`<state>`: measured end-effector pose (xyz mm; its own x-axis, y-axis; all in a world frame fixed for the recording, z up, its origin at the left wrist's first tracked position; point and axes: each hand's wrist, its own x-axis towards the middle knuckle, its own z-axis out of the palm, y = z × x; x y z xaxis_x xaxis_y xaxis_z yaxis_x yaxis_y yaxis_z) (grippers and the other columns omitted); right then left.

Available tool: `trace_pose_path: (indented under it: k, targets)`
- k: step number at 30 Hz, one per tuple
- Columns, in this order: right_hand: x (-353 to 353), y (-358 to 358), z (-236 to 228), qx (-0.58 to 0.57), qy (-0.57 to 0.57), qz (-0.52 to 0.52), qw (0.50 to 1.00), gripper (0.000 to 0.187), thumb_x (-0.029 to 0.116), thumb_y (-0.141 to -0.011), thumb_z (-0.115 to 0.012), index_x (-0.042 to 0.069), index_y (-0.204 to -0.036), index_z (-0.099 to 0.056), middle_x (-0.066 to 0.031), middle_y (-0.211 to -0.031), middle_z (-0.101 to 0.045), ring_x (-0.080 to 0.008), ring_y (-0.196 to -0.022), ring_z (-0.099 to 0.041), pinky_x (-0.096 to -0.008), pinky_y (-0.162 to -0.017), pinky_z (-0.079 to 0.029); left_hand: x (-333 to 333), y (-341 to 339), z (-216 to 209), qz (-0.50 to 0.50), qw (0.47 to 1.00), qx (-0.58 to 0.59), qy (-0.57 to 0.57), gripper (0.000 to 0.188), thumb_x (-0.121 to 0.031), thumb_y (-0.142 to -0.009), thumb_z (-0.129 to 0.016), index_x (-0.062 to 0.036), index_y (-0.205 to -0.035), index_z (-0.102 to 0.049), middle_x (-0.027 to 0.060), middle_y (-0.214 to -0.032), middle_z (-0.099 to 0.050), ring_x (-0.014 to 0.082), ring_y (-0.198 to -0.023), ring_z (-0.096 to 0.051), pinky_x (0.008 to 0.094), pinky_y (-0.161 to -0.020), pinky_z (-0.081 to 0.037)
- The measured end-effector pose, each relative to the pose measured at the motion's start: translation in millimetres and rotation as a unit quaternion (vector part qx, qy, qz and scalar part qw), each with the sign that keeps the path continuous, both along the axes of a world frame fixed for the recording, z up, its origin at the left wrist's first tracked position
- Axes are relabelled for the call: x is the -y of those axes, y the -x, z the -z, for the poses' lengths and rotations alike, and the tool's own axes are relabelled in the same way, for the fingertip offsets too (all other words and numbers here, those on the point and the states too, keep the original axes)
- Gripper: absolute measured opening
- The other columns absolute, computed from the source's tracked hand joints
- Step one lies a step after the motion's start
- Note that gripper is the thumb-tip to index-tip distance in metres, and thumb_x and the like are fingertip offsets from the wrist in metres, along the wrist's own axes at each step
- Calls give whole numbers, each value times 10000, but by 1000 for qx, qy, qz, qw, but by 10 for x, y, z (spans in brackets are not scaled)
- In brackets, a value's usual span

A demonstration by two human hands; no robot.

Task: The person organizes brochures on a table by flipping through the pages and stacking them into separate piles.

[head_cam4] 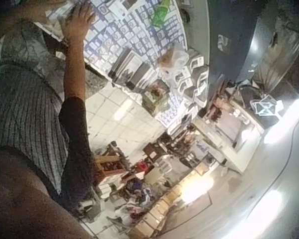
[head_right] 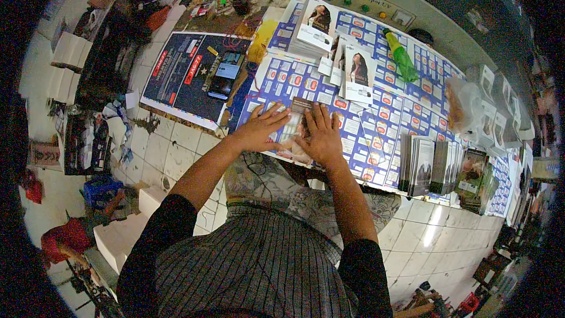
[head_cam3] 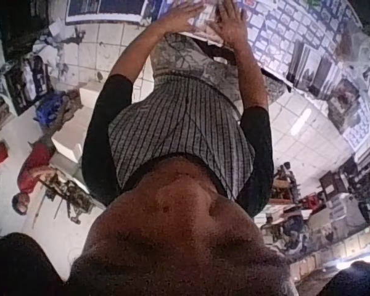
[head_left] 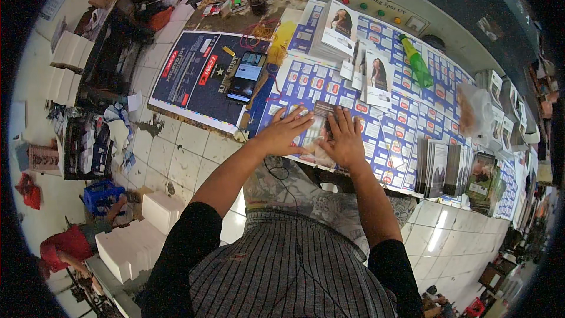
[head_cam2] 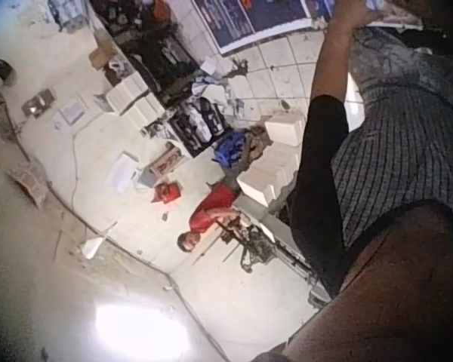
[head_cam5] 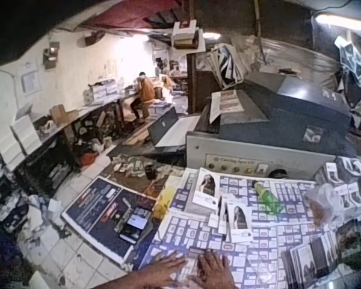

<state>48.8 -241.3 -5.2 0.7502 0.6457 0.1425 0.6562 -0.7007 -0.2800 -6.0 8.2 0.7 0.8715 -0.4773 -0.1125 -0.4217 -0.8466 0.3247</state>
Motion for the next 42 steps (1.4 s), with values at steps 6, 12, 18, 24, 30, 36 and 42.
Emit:
trace_pose_path:
  k: [6,12,18,24,30,36,42]
  targets:
    - [10,5,47,20,-9,6,1000,696,512,-940,-565,74,-1470,-461,-205,-1569,-356,-370,-1468,-303,-601,-1178,-188,-7,-4,4,7,1000,6,1,891,-625,-883,-600,-87,-1545,-344,78,-1663,-208,292,-1547,-114,571,-1202,-92]
    - [-7,14,35,28,-1,14,1000,659,494,-954,-549,73,-1456,-480,-198,-1566,-364,-357,-1464,-314,-592,-1180,-190,-18,-7,54,7,1000,12,10,884,-613,-882,-610,-84,-1541,-349,84,-1661,-212,300,-1543,-130,577,-1190,-105]
    - [-8,0,43,44,-21,11,999,637,476,-946,-550,64,-1429,-503,-197,-1546,-392,-358,-1456,-327,-592,-1175,-205,-2,-4,27,7,1000,2,-7,885,-607,-880,-620,-90,-1544,-346,86,-1661,-214,306,-1542,-131,587,-1185,-107]
    - [-19,9,30,40,-4,16,999,627,463,-934,-575,57,-1408,-520,-201,-1534,-405,-368,-1448,-338,-592,-1158,-241,-4,-3,-25,5,1000,-8,18,858,-541,-865,-665,-87,-1529,-366,82,-1650,-241,304,-1543,-125,585,-1189,-112]
    - [-30,27,-34,37,-7,8,999,642,463,-932,-581,56,-1424,-508,-200,-1529,-413,-372,-1445,-344,-592,-1158,-236,-13,-3,73,-3,1000,-7,-7,738,-506,-955,-565,-111,-1542,-354,60,-1660,-223,299,-1544,-129,581,-1189,-100]
    - [-10,4,49,53,-12,15,998,644,471,-930,-587,56,-1417,-515,-200,-1522,-423,-373,-1436,-357,-594,-1158,-240,19,-30,77,-12,1000,2,-4,610,-442,-1019,-477,-132,-1535,-374,45,-1651,-249,295,-1535,-159,565,-1196,-113]
    - [-28,-9,27,53,-16,9,998,642,471,-927,-590,53,-1409,-520,-206,-1511,-435,-371,-1426,-371,-597,-1154,-250,-21,-26,41,-5,1000,1,14,724,-520,-964,-540,-122,-1542,-361,57,-1651,-246,296,-1536,-154,570,-1197,-112]
